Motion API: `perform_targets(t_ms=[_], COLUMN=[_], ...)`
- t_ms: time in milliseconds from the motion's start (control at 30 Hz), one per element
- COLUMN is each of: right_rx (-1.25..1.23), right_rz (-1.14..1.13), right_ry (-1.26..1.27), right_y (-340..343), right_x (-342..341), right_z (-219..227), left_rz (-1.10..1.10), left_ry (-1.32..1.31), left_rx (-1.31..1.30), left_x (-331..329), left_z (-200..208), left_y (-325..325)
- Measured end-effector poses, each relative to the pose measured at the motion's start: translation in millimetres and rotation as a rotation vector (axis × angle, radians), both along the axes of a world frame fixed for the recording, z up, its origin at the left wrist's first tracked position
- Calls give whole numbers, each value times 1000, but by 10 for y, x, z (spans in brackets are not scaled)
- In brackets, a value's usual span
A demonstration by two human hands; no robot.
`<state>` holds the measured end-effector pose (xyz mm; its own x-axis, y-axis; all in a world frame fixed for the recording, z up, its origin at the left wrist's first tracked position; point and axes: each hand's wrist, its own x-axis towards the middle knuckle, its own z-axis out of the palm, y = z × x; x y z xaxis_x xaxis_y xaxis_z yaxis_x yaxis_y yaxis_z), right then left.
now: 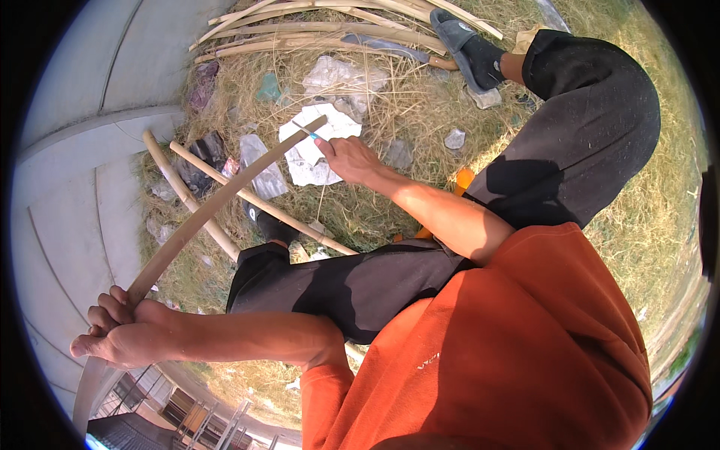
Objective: The person sits on the ground and uses a small knife to shave the surface of a thin bamboo stick. They hold the stick with their left hand and scrape along its length with the knife in their right hand, rotating the stick to work on different sides.
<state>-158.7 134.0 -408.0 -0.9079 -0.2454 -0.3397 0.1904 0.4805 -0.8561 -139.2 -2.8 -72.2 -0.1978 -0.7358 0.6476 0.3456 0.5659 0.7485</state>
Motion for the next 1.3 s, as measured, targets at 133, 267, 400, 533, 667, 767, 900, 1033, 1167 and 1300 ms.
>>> perform_targets(t_ms=[133, 267, 400, 533, 667, 767, 900, 1033, 1167, 1300], right_rx=[27, 148, 66, 126, 68, 100, -67, 54, 49, 166], right_rz=[3, 16, 67, -39, 70, 31, 115, 114, 98, 53], right_ry=[-162, -237, -249, -218, -249, -298, -183, -242, -124, -102], right_y=[35, 124, 158, 34, 66, 179, 145, 119, 132, 44], right_x=[-83, -135, -158, -229, -198, -223, -151, -332, -88, -195], right_z=[115, -316, -147, -507, -76, -286, -256, -104, -307, -197], left_rz=[30, 58, 26, 2, -127, -153, -307, -345, -408, -360], left_ry=[6, 7, -14, -8, -40, -56, -55, -31, -41, -24], left_rx=[-4, 18, -13, -22, -63, -9, 1, 18, 60, 63], left_x=[28, -16, 39, -39, 67, 108, 152, 162, 263, 228], left_z=[-33, -28, -68, -17, -34, -19, -8, -8, 10, -19], left_y=[-57, -64, -112, -62, -221, -301, -421, -488, -572, -536])
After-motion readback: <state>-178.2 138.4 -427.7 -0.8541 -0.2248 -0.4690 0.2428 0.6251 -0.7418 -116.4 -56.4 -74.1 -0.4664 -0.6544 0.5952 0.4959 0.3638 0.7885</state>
